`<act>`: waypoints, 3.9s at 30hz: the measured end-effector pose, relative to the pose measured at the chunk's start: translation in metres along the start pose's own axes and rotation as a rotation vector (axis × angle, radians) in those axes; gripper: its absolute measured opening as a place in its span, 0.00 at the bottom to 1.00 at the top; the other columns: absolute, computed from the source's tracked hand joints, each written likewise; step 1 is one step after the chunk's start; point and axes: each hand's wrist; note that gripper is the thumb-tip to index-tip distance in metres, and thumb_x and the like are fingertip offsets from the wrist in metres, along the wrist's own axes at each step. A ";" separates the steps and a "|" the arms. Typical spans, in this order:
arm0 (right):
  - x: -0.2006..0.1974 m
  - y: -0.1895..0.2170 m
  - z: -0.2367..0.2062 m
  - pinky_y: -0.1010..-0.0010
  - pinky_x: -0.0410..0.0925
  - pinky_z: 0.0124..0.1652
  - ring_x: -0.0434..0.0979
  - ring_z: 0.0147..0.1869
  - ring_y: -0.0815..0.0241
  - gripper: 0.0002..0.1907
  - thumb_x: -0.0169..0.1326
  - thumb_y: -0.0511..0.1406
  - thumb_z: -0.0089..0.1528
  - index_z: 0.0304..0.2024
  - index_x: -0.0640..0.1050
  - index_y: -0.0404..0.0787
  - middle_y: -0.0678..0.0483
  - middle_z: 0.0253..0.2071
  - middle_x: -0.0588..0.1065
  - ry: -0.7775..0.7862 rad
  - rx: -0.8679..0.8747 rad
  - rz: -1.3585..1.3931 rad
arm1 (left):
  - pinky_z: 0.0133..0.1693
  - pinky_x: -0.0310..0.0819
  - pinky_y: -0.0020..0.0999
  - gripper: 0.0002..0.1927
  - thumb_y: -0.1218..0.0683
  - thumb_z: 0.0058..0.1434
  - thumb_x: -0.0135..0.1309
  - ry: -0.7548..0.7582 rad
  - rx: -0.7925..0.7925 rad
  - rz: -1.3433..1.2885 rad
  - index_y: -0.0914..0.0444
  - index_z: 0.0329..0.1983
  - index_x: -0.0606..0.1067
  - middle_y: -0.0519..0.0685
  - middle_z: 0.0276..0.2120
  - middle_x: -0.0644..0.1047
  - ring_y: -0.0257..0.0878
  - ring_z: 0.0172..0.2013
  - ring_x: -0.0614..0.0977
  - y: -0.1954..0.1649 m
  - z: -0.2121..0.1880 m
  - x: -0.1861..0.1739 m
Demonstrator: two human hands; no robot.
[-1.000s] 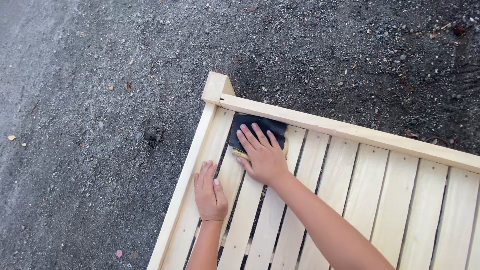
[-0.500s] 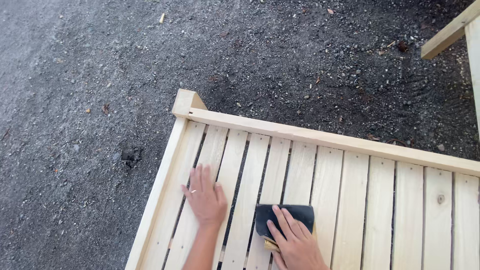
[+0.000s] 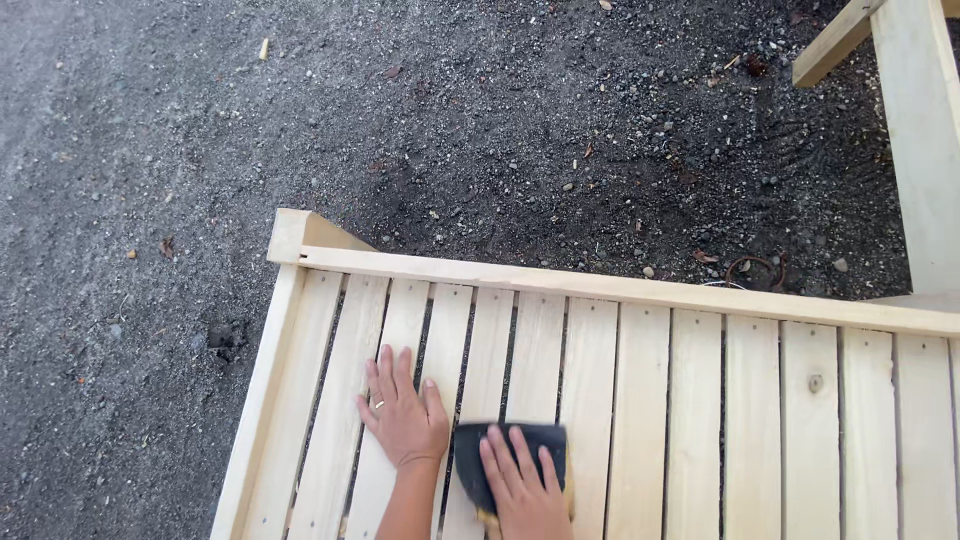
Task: The person sands the slatted wooden top of a frame structure using a sanding block, rubbing it back and forth across the planks and along the edge rails. They reposition the sandpaper on the block and work across different sections of the panel.
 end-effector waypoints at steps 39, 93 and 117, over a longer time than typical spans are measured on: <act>-0.007 -0.074 0.100 0.50 0.43 0.72 0.43 0.81 0.48 0.46 0.53 0.46 0.59 0.74 0.52 0.38 0.48 0.78 0.48 0.019 0.133 0.067 | 0.69 0.35 0.63 0.33 0.47 0.63 0.45 0.046 0.051 0.023 0.51 0.74 0.61 0.48 0.77 0.54 0.52 0.76 0.50 0.003 -0.009 -0.005; -0.046 -0.086 -0.063 0.48 0.46 0.68 0.47 0.78 0.51 0.45 0.54 0.46 0.55 0.72 0.56 0.43 0.53 0.78 0.53 0.080 0.307 0.125 | 0.67 0.28 0.67 0.36 0.43 0.65 0.39 0.271 0.360 0.103 0.56 0.76 0.52 0.46 0.77 0.46 0.49 0.75 0.43 -0.094 -0.040 0.027; -0.033 -0.168 0.030 0.49 0.46 0.72 0.45 0.81 0.47 0.40 0.48 0.45 0.64 0.75 0.52 0.38 0.47 0.79 0.49 -0.055 0.370 0.035 | 0.70 0.31 0.62 0.35 0.42 0.66 0.38 0.261 0.365 0.142 0.55 0.76 0.54 0.45 0.77 0.49 0.45 0.76 0.45 -0.088 -0.050 0.032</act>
Point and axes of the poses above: each hand's wrist, its own z-axis towards the middle knuckle, its own x-axis out of the palm, y = z × x
